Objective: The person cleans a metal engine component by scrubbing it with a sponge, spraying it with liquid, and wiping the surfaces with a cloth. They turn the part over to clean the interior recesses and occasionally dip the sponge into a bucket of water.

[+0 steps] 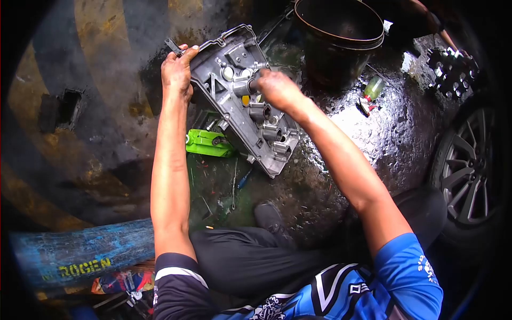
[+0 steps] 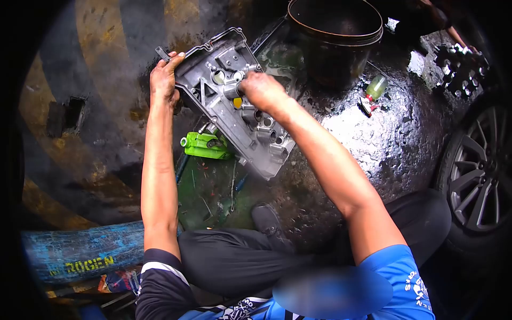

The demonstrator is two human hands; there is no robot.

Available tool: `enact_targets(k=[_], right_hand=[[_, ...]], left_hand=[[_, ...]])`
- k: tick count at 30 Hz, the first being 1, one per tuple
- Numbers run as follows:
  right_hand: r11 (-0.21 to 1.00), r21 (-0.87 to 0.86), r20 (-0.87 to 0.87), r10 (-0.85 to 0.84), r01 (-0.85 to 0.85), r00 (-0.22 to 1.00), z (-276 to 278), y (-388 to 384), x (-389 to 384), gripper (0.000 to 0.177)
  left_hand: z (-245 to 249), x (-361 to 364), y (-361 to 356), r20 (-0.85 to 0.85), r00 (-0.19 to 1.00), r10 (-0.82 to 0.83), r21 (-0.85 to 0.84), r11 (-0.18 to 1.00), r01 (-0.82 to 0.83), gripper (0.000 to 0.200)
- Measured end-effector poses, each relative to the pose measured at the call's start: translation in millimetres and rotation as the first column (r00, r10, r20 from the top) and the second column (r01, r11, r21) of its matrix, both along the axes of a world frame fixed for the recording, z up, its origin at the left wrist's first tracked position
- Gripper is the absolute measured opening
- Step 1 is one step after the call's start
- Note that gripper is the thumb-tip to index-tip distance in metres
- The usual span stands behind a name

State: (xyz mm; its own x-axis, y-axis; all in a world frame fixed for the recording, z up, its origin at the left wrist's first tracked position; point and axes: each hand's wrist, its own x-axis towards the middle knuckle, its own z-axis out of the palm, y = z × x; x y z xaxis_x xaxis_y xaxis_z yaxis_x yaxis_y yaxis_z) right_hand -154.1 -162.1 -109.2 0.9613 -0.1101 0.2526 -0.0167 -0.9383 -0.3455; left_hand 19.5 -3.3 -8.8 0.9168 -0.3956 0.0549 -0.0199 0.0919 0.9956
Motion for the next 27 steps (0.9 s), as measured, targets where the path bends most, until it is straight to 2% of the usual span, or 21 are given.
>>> enact_targets(k=[1, 3, 4, 6, 7, 8, 9, 11, 13, 14, 15, 17, 19, 21, 23, 25, 27], right_hand=[[1.000, -0.010, -0.067, -0.014, 0.013, 0.998, 4, 5, 1, 0.025], [0.997, 0.073, 0.068, 0.005, -0.010, 0.998, 1, -10, -7, 0.025], [0.989, 0.138, -0.009, -0.056, 0.057, 0.998, 17, -14, -21, 0.024], [0.980, 0.174, -0.019, -0.097, 0.099, 0.995, 27, -13, -30, 0.022], [0.972, 0.198, -0.023, -0.125, 0.127, 0.992, 22, -7, -27, 0.022], [0.978, 0.194, 0.051, -0.091, 0.080, 0.995, -3, -2, -13, 0.020], [0.967, 0.242, -0.008, -0.075, 0.075, 0.997, -5, 5, -6, 0.019], [0.965, 0.262, 0.060, -0.029, 0.012, 0.998, -16, 4, -7, 0.019], [0.928, 0.370, 0.085, 0.012, -0.043, 0.996, -5, -7, -32, 0.021], [0.938, 0.345, 0.075, 0.014, -0.039, 0.997, 0, -15, -42, 0.023], [0.898, 0.437, 0.140, -0.015, -0.048, 0.990, 0, -20, -48, 0.021], [0.827, 0.553, 0.037, -0.143, 0.099, 0.989, 23, -16, -51, 0.019], [0.817, 0.576, 0.114, -0.091, 0.009, 0.989, 8, -9, -30, 0.019], [0.865, 0.501, 0.020, -0.028, 0.014, 0.999, -7, 3, -10, 0.022], [0.872, 0.490, 0.032, -0.021, 0.002, 0.999, -16, 2, -7, 0.022], [0.863, 0.505, 0.054, -0.043, 0.010, 0.998, -1, -9, -29, 0.020], [0.780, 0.624, 0.118, -0.138, 0.035, 0.983, 10, -23, -53, 0.018]], left_hand=[[1, -2, -1, -0.023, 1.000, -0.013, -0.021, 1.000, 0.013, 0.038], [1, 0, 0, 0.019, 1.000, 0.020, 0.047, 0.999, -0.020, 0.039], [0, 4, 2, 0.037, 0.999, 0.019, 0.048, 0.999, -0.021, 0.039], [-4, 6, 3, 0.065, 0.998, 0.007, 0.053, 0.999, -0.010, 0.040], [3, -4, 2, 0.010, 1.000, -0.026, -0.004, 1.000, 0.026, 0.041], [2, -3, 2, 0.029, 0.999, -0.032, 0.015, 0.999, 0.031, 0.040], [7, -5, 0, 0.054, 0.998, -0.036, 0.031, 0.999, 0.035, 0.039], [10, -9, 2, 0.029, 0.999, -0.039, 0.041, 0.998, 0.038, 0.038], [9, -8, 5, 0.009, 0.998, -0.057, 0.026, 0.998, 0.056, 0.038], [9, -8, 8, 0.006, 0.997, -0.073, 0.000, 0.997, 0.073, 0.037], [5, -1, 13, 0.008, 0.997, -0.081, 0.029, 0.996, 0.081, 0.036], [4, 3, 17, -0.029, 0.993, -0.110, 0.016, 0.994, 0.111, 0.037], [2, 11, 21, -0.033, 0.990, -0.138, 0.005, 0.990, 0.138, 0.040], [4, 9, 22, -0.057, 0.988, -0.146, 0.012, 0.989, 0.146, 0.041], [3, 8, 23, -0.036, 0.991, -0.130, -0.004, 0.991, 0.130, 0.039], [2, 11, 27, -0.052, 0.989, -0.140, -0.008, 0.990, 0.140, 0.035], [3, 10, 30, -0.080, 0.985, -0.155, 0.012, 0.988, 0.156, 0.035]])
